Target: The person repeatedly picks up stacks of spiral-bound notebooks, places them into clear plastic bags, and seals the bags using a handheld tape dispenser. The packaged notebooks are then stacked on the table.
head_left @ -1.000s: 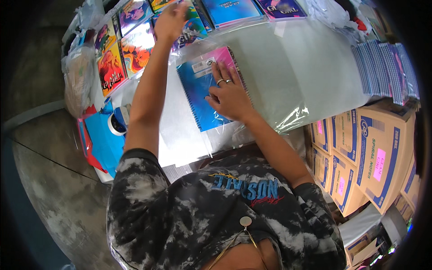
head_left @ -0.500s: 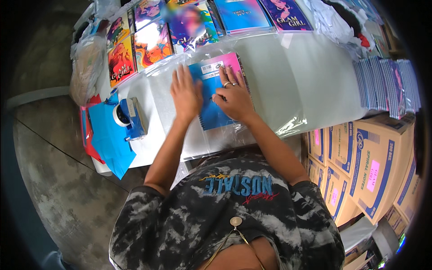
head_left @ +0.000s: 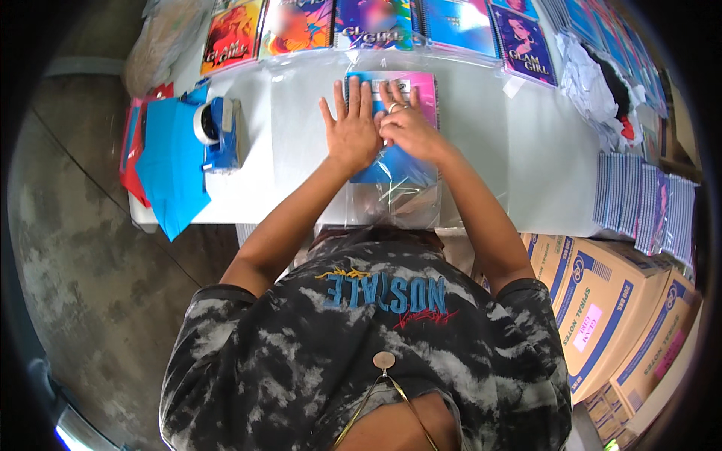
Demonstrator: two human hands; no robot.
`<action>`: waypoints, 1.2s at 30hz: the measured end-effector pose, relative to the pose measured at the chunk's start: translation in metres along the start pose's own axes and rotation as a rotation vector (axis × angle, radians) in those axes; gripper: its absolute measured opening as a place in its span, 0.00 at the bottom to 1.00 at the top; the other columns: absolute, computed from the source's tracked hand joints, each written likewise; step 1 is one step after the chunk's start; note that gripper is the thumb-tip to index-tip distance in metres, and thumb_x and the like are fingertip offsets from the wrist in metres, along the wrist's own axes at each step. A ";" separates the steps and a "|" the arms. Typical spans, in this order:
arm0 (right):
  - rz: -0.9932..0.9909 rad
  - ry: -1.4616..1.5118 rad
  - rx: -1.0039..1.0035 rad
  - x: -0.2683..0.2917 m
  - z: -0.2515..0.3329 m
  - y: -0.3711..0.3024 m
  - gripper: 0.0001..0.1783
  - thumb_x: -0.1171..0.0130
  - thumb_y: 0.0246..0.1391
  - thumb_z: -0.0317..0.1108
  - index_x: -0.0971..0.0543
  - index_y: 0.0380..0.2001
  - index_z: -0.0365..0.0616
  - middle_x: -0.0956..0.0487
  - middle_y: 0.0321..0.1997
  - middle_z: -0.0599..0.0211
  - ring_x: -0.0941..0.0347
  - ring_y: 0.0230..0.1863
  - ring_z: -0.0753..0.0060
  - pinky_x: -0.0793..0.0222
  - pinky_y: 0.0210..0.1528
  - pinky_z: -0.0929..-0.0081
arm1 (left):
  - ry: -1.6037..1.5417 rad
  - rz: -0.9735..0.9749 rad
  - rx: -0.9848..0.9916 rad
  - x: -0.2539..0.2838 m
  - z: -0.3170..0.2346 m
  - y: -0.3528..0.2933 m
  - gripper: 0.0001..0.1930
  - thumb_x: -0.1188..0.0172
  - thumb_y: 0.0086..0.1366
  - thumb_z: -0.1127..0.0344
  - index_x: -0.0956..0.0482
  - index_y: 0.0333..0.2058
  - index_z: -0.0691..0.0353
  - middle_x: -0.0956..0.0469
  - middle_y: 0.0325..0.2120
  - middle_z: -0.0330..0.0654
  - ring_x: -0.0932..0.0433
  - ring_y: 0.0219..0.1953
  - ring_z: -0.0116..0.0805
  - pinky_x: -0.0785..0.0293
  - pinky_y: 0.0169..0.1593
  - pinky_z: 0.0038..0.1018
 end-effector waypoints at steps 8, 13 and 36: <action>0.202 -0.026 -0.125 0.008 0.003 0.002 0.10 0.44 0.39 0.41 0.16 0.17 0.52 0.59 0.70 0.53 0.75 0.71 0.50 0.86 0.66 0.50 | -0.725 0.148 -0.530 0.043 -0.007 -0.127 0.27 0.34 0.49 0.60 0.27 0.49 0.60 0.29 0.50 0.49 0.34 0.56 0.44 0.40 0.57 0.39; 0.244 -0.063 -0.148 0.011 0.012 0.004 0.05 0.39 0.37 0.38 0.16 0.20 0.55 0.59 0.70 0.53 0.72 0.71 0.50 0.81 0.67 0.50 | -0.109 -0.473 0.663 0.097 0.249 -0.122 0.22 0.45 0.60 0.54 0.28 0.47 0.64 0.27 0.43 0.51 0.31 0.46 0.51 0.32 0.45 0.39; -0.024 -0.039 -0.188 0.032 0.003 0.013 0.70 0.25 0.16 0.35 0.56 0.65 0.46 0.34 0.61 0.60 0.40 0.62 0.57 0.47 0.62 0.60 | -1.190 0.067 0.249 0.109 0.130 -0.004 0.17 0.45 0.61 0.55 0.19 0.30 0.66 0.21 0.24 0.40 0.26 0.22 0.22 0.32 0.23 0.18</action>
Point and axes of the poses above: each hand's wrist, its own y-axis towards the middle knuckle, its own x-axis out of the back of the hand, z = x × y, the point moved 7 cm from there along y, towards the middle knuckle
